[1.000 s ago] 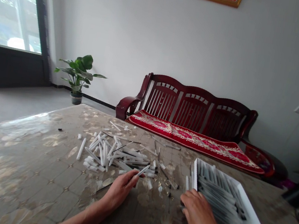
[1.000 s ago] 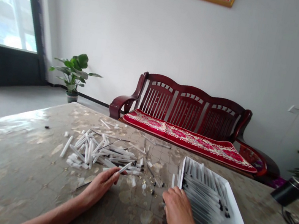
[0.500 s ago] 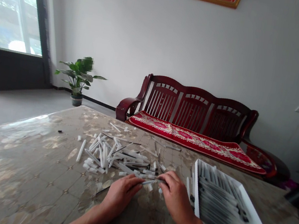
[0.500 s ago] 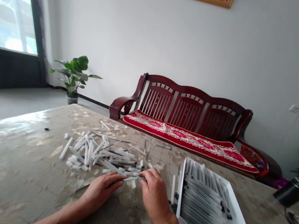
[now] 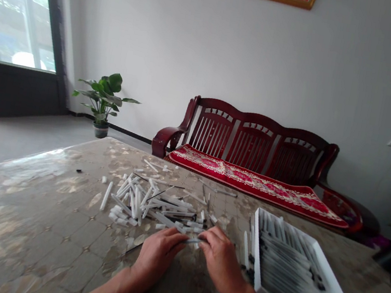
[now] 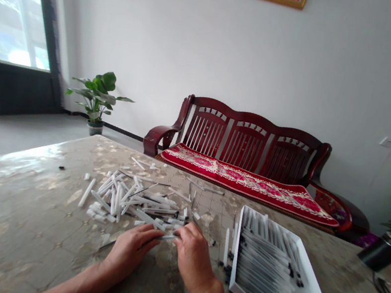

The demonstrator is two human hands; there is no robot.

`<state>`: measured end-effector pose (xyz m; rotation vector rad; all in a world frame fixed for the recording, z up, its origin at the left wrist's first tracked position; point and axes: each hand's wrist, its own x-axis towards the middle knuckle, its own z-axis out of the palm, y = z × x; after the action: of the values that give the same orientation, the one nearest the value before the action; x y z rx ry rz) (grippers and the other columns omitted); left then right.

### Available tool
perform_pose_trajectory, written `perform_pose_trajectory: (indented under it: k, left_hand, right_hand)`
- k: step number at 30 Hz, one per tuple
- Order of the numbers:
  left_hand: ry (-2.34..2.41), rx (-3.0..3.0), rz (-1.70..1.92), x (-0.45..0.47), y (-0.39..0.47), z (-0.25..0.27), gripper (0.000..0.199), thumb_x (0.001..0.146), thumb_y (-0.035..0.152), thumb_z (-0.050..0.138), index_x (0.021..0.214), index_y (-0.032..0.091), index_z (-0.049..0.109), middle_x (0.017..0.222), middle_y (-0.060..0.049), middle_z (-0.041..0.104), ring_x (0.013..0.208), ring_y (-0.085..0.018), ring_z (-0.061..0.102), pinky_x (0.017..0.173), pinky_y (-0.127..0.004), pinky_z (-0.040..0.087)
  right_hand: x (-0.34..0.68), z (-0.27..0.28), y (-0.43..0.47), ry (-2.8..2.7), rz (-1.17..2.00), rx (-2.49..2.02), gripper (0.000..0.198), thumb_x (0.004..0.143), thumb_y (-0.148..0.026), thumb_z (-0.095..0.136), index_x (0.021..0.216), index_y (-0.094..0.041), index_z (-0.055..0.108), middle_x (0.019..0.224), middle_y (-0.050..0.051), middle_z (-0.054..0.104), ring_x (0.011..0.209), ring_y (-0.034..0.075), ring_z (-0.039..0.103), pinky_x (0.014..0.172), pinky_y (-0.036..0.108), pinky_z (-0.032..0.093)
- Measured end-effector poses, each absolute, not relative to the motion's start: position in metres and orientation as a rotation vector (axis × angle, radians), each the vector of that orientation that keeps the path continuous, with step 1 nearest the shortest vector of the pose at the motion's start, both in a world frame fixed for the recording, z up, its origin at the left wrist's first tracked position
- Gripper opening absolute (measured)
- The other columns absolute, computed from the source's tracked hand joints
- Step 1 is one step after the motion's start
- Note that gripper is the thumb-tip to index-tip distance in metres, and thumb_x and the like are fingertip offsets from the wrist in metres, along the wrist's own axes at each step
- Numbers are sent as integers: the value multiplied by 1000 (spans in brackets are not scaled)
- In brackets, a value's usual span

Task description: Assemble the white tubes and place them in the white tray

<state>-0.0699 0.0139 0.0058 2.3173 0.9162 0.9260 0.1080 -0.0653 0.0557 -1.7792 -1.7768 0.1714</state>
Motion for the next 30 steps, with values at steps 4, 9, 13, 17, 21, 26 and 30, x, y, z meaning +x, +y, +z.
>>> perform_pose_trajectory:
  k: [4, 9, 13, 17, 21, 26, 30]
  left_hand:
    - [902, 2489, 1013, -73, 10, 7, 21, 90, 27, 58, 98, 30, 76, 81, -3, 71, 75, -18, 65, 66, -23, 46]
    - [789, 2655, 1023, -72, 2, 10, 20, 92, 24, 56, 96, 30, 75, 76, -3, 69, 71, -18, 62, 63, -25, 43]
    - [634, 2705, 971, -67, -4, 12, 17, 92, 28, 58, 98, 31, 74, 76, -2, 69, 70, -18, 62, 65, -25, 45]
    - [720, 2631, 967, -68, 2, 11, 23, 89, 30, 60, 110, 30, 70, 92, -4, 73, 85, -22, 66, 75, -29, 51]
    - [948, 2407, 1047, -70, 11, 7, 36, 93, 29, 47, 128, 28, 59, 111, -6, 70, 98, -23, 68, 84, -34, 54]
    - [1023, 2343, 973, -67, 16, 4, 31, 94, 30, 44, 118, 27, 63, 112, -6, 70, 98, -22, 69, 85, -36, 54]
    - [1010, 2362, 940, -66, 17, 4, 29, 92, 26, 44, 112, 27, 65, 113, -5, 69, 102, -23, 68, 88, -37, 53]
  right_hand:
    - [109, 63, -63, -1707, 330, -1852, 19, 82, -13, 60, 88, -23, 75, 92, 4, 73, 89, 20, 67, 81, 27, 47]
    - [109, 68, -67, -1686, 544, -1874, 13, 80, -18, 63, 80, -21, 76, 81, 2, 75, 81, 20, 67, 71, 26, 43]
    - [107, 65, -82, -1798, 538, -1850, 16, 85, -25, 60, 79, -24, 74, 80, 1, 76, 79, 19, 68, 69, 25, 42]
    - [130, 66, -97, -1739, 486, -1883, 20, 86, -23, 55, 91, -26, 73, 85, 0, 76, 84, 18, 68, 73, 25, 42]
    - [195, 76, -109, -1536, 300, -1998, 23, 88, -28, 48, 95, -24, 70, 84, 2, 74, 82, 19, 67, 73, 28, 44]
    - [295, 80, -133, -1344, -73, -2153, 26, 87, -38, 49, 86, -22, 70, 82, 8, 72, 84, 25, 67, 77, 35, 48]
    - [342, 64, -149, -1319, -308, -2315, 19, 84, -31, 52, 81, -23, 68, 83, 8, 71, 84, 25, 66, 80, 37, 48]
